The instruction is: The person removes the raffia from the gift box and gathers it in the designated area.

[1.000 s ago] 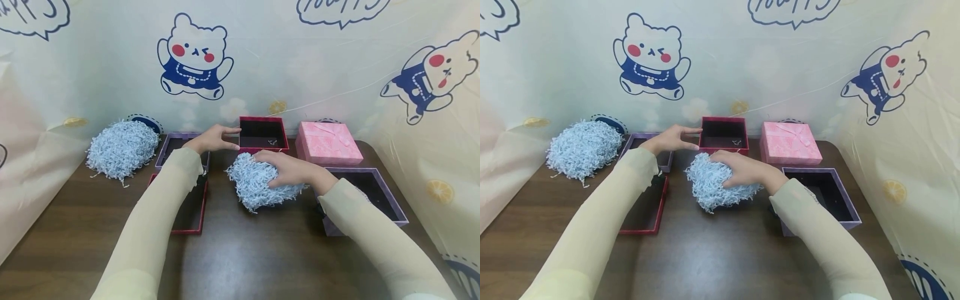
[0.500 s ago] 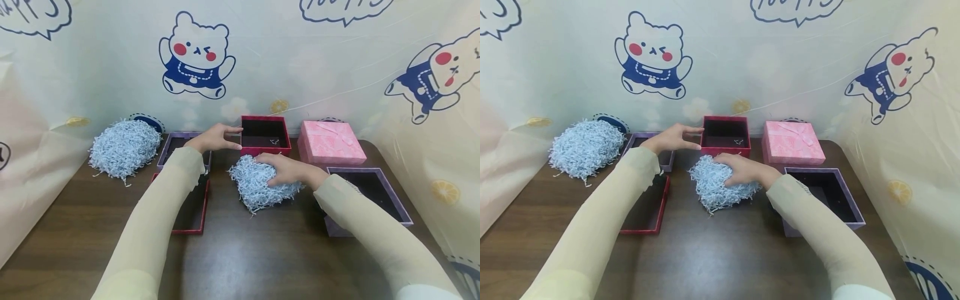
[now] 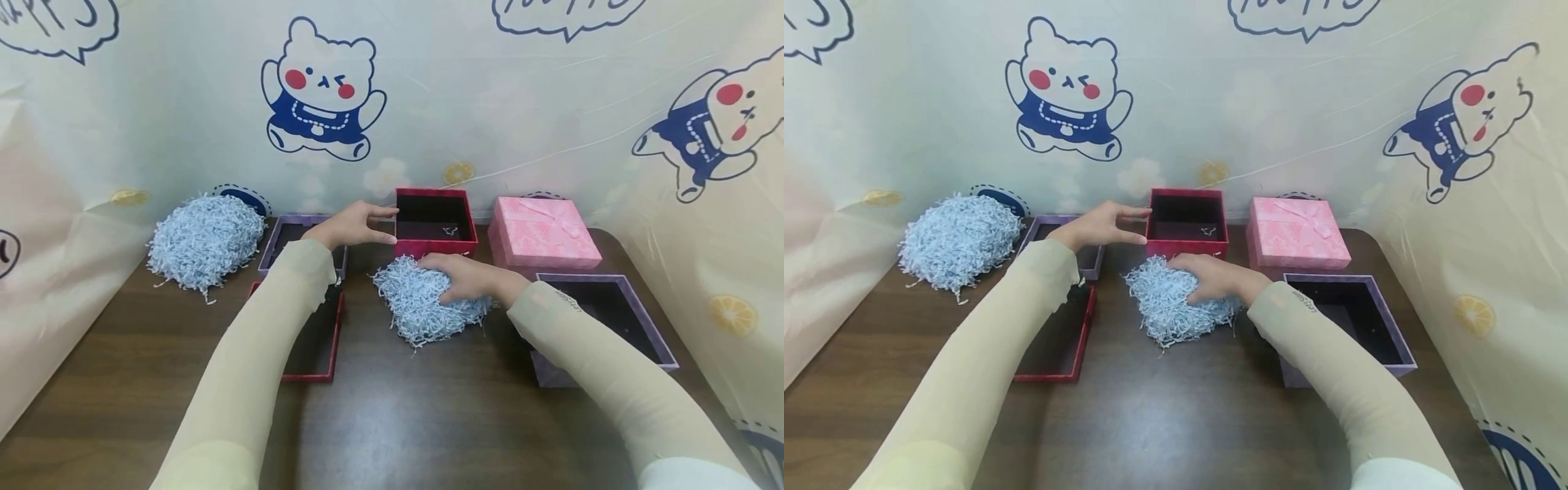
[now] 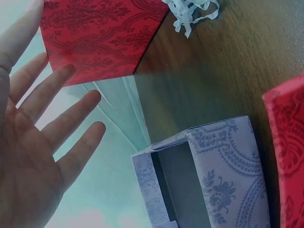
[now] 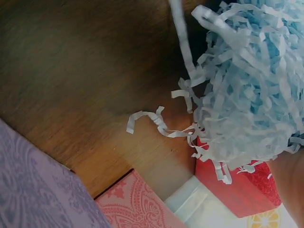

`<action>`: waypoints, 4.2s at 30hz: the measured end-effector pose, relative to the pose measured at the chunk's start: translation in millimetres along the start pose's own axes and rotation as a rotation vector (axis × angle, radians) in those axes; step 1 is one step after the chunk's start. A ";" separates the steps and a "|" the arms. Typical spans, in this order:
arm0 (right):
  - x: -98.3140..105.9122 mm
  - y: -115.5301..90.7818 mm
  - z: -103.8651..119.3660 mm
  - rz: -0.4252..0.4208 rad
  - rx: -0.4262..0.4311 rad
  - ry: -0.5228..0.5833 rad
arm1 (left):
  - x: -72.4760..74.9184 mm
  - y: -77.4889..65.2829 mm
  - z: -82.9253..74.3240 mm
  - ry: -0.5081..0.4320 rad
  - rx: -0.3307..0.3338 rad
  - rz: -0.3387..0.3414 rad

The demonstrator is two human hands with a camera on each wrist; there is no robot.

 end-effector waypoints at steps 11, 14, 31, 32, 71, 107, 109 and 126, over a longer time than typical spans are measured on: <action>2.2 -4.6 -1.3 0.044 -0.063 0.000 | -3.7 -4.1 5.7 0.029 -0.004 0.025; 4.4 -7.9 -0.6 0.048 -0.059 -0.005 | -2.8 -6.7 5.9 0.051 -0.001 0.017; 48.6 -37.1 21.7 -0.008 -0.021 0.040 | 13.7 -20.5 -45.5 0.136 -0.129 -0.153; 54.3 -40.9 22.8 -0.023 -0.030 0.043 | 13.8 -20.6 -51.0 0.147 -0.147 -0.159; 131.0 -193.4 -137.0 -0.428 -0.429 0.099 | -90.3 50.7 -151.8 0.357 -0.330 -0.051; 98.3 -193.3 -163.9 -0.400 -0.414 0.448 | -130.5 77.2 -145.1 0.320 -0.097 0.017; 97.2 -193.8 -163.2 -0.410 -0.406 0.470 | -130.7 78.5 -145.5 0.297 -0.100 0.020; 104.2 -201.2 -158.2 -0.503 -0.357 0.502 | -126.8 81.8 -144.7 0.190 -0.208 -0.002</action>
Point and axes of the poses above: each hand's wrist, its own y-axis towards the middle knuckle, its own x-axis out of the back of the hand, z = x × y, the point moved 6 cm from there along y, towards the middle knuckle, and after that the axes turned 4 degrees about x, right-handed, at the moved point
